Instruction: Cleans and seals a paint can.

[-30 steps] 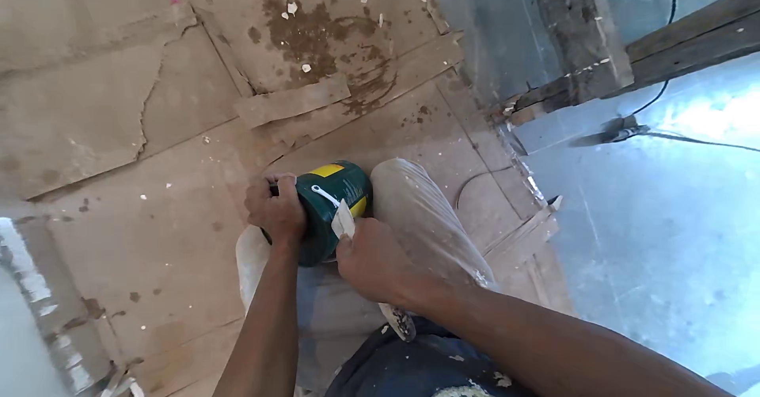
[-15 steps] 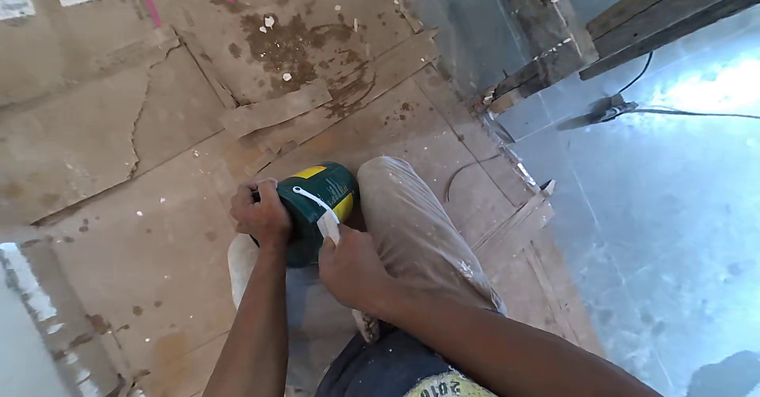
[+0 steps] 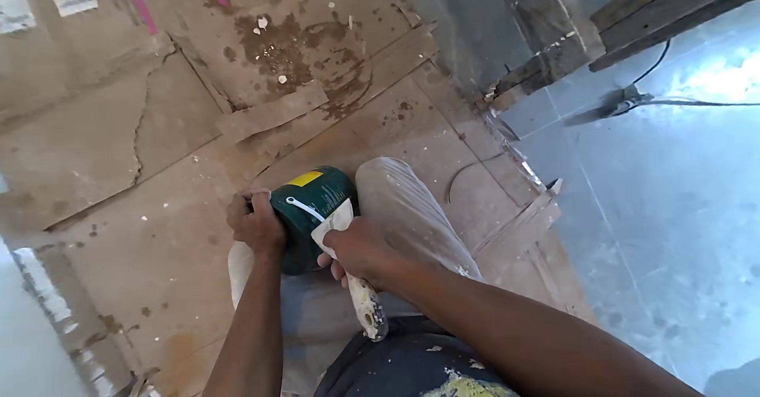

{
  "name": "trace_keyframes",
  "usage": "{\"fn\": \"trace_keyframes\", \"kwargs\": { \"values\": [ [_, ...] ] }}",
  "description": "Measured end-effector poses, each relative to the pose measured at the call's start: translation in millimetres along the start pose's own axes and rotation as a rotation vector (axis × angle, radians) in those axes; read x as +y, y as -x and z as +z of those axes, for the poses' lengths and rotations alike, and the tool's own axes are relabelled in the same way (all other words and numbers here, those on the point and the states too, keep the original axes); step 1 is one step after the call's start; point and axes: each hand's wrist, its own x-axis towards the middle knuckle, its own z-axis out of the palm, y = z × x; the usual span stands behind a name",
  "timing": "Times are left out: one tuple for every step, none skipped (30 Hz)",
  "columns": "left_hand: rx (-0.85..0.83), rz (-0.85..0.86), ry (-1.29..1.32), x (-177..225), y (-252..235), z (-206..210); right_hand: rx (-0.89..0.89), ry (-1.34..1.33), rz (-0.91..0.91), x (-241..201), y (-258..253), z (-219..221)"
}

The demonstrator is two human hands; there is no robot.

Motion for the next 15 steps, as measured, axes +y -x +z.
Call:
{"fn": "trace_keyframes", "kwargs": {
  "values": [
    [0.001,0.009,0.002,-0.2,0.2,0.9,-0.016,0.058,0.006,-5.9,-1.2,-3.7],
    [0.006,0.018,-0.003,-0.1,2.3,1.8,-0.025,0.123,0.010,-11.8,-2.7,-7.2],
    [0.009,0.026,-0.010,0.4,4.7,1.9,-0.036,0.183,0.013,-17.2,-4.7,-10.1],
    [0.010,0.031,-0.017,1.2,5.9,1.7,-0.043,0.230,0.017,-21.3,-6.0,-12.0],
    [0.004,0.027,-0.022,2.2,6.1,1.4,-0.044,0.262,0.011,-22.2,-5.4,-13.0],
    [0.006,0.020,-0.029,3.1,5.7,2.1,-0.036,0.280,0.000,-20.2,-2.6,-13.2],
    [0.014,0.012,-0.033,3.2,5.3,2.7,-0.023,0.276,-0.017,-14.6,0.7,-12.0],
    [0.021,0.007,-0.033,3.5,4.7,2.8,-0.004,0.255,-0.040,-7.6,3.1,-8.5],
    [0.028,0.002,-0.034,3.3,4.0,2.6,0.023,0.222,-0.066,-0.4,3.9,-3.2],
    [0.035,-0.008,-0.035,2.6,4.2,2.2,0.052,0.177,-0.098,7.7,3.2,2.7],
    [0.039,-0.023,-0.037,2.7,4.6,1.7,0.082,0.133,-0.140,15.3,1.4,8.4],
    [0.040,-0.036,-0.041,2.7,4.3,1.5,0.113,0.089,-0.190,22.3,-0.9,14.5],
    [0.038,-0.045,-0.039,3.1,3.9,1.9,0.143,0.053,-0.243,29.4,-3.3,20.4],
    [0.037,-0.052,-0.033,4.0,3.7,2.1,0.169,0.032,-0.290,35.5,-4.8,25.9],
    [0.046,-0.055,-0.022,4.9,2.9,2.8,0.195,0.030,-0.326,39.1,-6.3,30.8]
  ]
}}
